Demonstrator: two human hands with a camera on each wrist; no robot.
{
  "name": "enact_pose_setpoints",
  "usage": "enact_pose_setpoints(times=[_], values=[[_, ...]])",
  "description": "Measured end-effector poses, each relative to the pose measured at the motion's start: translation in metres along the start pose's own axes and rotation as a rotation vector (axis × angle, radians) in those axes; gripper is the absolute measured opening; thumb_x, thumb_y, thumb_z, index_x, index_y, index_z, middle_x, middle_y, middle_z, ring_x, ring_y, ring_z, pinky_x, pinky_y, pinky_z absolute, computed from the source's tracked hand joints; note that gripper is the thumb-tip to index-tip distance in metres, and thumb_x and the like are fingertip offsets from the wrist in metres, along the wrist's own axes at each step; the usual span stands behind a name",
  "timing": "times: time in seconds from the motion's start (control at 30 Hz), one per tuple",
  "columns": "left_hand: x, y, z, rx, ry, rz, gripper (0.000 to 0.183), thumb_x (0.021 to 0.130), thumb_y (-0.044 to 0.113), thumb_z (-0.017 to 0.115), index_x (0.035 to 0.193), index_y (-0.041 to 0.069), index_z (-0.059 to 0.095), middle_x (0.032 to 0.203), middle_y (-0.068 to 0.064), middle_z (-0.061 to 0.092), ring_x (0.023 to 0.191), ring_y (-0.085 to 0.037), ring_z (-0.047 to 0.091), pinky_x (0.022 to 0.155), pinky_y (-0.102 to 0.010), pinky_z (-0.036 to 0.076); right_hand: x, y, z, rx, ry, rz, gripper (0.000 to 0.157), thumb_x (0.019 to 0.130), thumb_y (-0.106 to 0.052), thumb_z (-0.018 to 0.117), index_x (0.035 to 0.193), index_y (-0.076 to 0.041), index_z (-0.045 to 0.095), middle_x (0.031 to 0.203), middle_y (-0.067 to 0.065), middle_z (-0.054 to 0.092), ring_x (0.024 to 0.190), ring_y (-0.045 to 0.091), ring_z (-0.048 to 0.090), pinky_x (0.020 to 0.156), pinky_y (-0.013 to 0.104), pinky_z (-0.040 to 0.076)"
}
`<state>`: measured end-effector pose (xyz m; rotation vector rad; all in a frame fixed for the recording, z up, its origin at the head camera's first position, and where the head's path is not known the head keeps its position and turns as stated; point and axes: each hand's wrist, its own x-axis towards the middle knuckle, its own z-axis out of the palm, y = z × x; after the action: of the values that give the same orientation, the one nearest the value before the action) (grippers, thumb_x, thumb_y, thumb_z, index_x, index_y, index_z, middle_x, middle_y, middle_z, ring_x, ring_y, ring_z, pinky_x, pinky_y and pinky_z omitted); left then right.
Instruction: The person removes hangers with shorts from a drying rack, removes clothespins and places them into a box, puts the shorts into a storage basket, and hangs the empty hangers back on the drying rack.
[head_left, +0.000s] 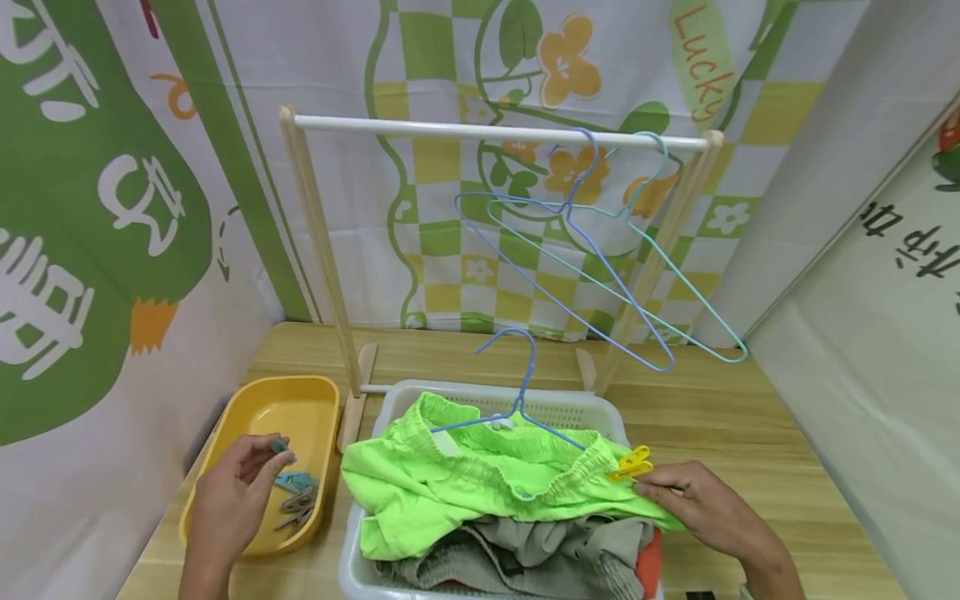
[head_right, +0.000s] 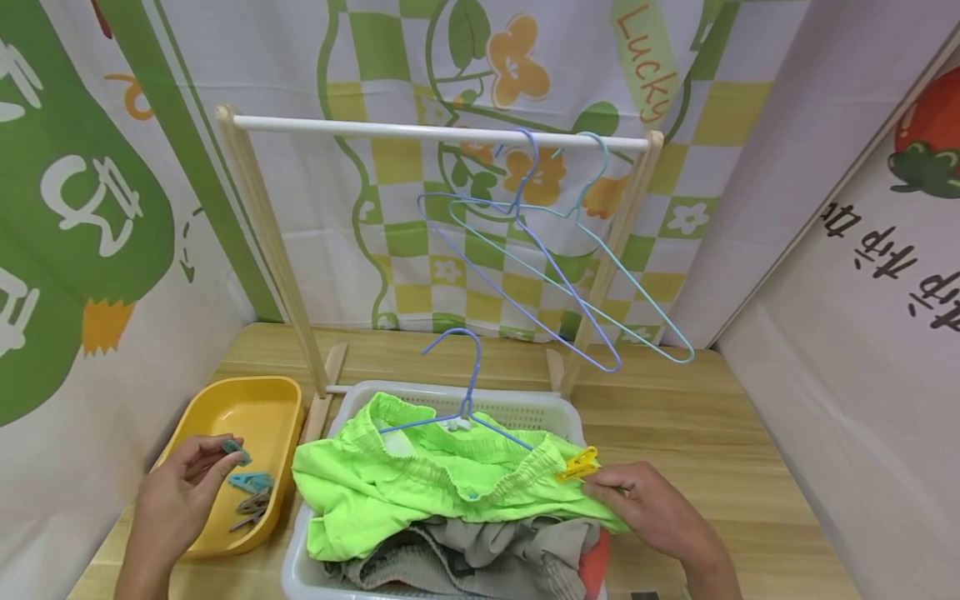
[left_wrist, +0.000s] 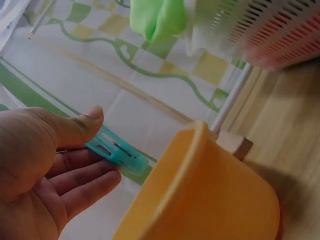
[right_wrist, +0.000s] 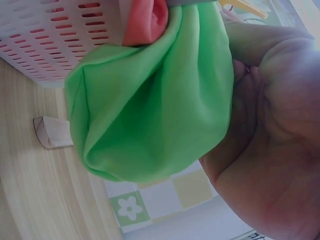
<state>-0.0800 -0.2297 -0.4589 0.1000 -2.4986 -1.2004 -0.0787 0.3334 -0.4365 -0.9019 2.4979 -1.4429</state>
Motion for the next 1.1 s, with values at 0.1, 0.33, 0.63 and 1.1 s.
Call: enact_pose_setpoints(times=[0.1,0.33,0.63,1.1], values=[[-0.002,-0.008,0.001,0.038,-0.040,0.003,0.026,0.098,0.014,0.074,0.118,0.000,0.066,0.116,-0.018,0.072,0.103,-0.029,0.071,0.080,0.000,0.043,0.000,-0.001,0.000,0.000,-0.001,0.002,0.027,0.100,0.008,0.060,0.101,-0.014,0.077,0.081,-0.007,0.066,0.074,0.003,0.058,0.059,0.027,0.054],[-0.005,-0.016,-0.002,0.135,-0.184,-0.040,0.043,0.100,0.024,0.072,0.130,-0.005,0.062,0.118,-0.027,0.070,0.107,-0.047,0.068,0.089,-0.057,0.056,0.001,-0.002,0.000,-0.016,0.006,0.007,0.027,0.100,0.007,0.060,0.102,-0.014,0.077,0.084,-0.007,0.068,0.076,0.004,0.060,0.061,0.027,0.055],[-0.005,-0.014,0.000,0.232,-0.300,0.008,0.054,0.099,0.028,0.072,0.136,-0.008,0.058,0.123,-0.029,0.067,0.108,-0.048,0.066,0.090,-0.062,0.053,0.001,-0.003,0.000,-0.014,0.008,-0.003,0.027,0.099,0.008,0.060,0.103,-0.013,0.077,0.085,-0.007,0.068,0.076,0.003,0.059,0.061,0.027,0.055],[-0.006,0.062,0.001,0.047,-0.144,0.306,0.031,0.099,0.016,0.073,0.130,0.013,0.071,0.125,0.002,0.071,0.109,-0.024,0.069,0.093,-0.019,0.051,0.001,-0.005,0.000,-0.010,0.004,0.018,0.025,0.100,0.006,0.060,0.105,-0.011,0.078,0.086,-0.006,0.069,0.076,0.004,0.060,0.062,0.027,0.055]])
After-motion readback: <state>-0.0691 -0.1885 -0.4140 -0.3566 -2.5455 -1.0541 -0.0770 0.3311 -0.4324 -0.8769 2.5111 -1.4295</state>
